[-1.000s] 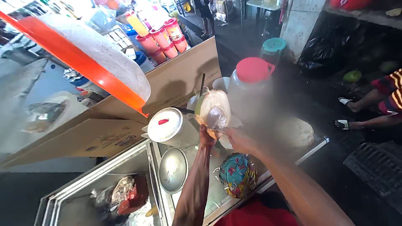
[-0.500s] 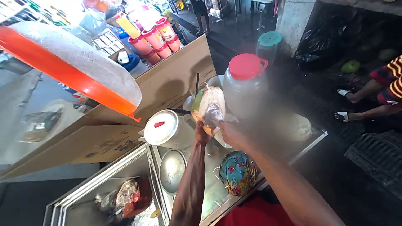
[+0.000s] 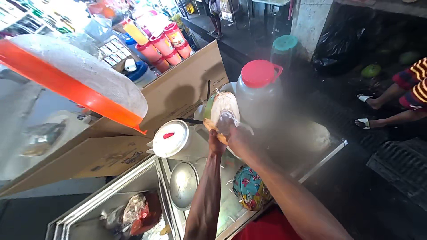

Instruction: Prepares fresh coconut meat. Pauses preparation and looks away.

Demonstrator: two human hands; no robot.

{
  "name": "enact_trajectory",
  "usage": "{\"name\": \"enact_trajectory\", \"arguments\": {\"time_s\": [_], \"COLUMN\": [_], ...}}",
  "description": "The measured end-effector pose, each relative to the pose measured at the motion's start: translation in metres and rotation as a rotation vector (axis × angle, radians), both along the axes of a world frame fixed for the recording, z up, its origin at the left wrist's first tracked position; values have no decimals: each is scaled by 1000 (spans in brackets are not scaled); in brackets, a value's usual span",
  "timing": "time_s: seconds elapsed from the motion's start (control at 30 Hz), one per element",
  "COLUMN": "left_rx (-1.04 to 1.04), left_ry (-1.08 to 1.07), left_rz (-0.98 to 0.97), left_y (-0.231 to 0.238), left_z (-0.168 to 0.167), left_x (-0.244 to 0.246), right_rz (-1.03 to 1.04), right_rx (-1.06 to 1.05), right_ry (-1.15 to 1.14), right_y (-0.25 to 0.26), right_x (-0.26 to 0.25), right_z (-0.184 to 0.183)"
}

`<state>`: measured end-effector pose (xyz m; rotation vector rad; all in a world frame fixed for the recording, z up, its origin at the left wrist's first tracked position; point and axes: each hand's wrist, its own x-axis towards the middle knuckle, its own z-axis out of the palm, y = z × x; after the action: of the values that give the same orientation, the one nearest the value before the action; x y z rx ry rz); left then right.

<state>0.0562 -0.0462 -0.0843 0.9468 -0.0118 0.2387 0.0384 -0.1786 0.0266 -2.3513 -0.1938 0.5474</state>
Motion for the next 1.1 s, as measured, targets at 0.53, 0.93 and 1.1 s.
{"name": "enact_trajectory", "arguments": {"time_s": [0.53, 0.93, 1.1], "left_rx": [-10, 54, -87], "left_ry": [100, 87, -77], "left_rz": [-31, -62, -21], "left_y": [12, 31, 13], "left_z": [-19, -21, -13], "left_x": [7, 13, 15], "right_rz": [112, 163, 156], "right_rx": [-110, 79, 222], "right_ry": [39, 176, 49], "right_y": [-18, -23, -2], "right_x": [7, 16, 3], "right_z": [14, 18, -8]}}
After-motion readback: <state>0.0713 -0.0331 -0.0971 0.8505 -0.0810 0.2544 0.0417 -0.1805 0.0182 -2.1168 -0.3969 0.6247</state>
